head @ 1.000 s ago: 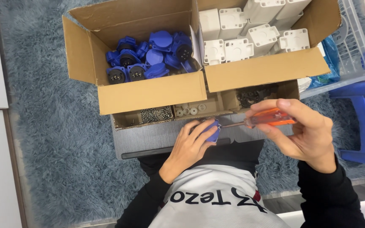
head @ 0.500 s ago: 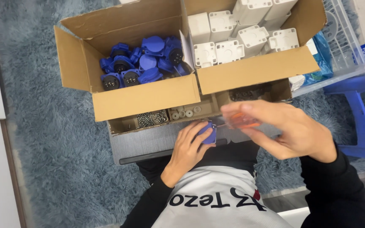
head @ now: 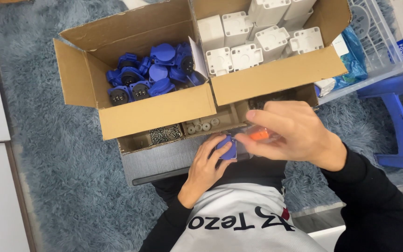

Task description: Assemble blue electrical sockets into white plastic housings using a screwdriver.

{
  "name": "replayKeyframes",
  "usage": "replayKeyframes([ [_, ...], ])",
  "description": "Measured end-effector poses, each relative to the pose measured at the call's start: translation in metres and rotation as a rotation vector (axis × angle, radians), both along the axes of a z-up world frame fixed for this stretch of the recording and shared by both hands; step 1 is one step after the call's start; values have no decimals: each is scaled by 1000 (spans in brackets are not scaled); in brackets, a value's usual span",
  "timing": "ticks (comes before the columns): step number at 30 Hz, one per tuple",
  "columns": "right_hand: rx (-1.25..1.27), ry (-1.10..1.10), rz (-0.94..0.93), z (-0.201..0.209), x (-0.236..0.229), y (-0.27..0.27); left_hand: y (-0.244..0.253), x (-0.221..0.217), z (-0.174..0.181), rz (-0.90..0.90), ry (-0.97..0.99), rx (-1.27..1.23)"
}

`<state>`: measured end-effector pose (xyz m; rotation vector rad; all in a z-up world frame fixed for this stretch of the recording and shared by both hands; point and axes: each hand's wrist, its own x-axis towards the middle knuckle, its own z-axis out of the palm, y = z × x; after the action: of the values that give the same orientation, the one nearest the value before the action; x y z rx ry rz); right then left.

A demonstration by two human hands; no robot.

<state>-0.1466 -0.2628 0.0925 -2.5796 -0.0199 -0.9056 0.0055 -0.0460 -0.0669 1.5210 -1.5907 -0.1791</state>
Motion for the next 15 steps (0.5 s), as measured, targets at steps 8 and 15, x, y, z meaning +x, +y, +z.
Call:
replayKeyframes([
  [8, 370, 268, 296, 53, -2, -9, 0, 0, -3, 5, 13, -3],
  [15, 409, 261, 373, 65, 0, -16, -1, 0, 1, 2, 9, -1],
])
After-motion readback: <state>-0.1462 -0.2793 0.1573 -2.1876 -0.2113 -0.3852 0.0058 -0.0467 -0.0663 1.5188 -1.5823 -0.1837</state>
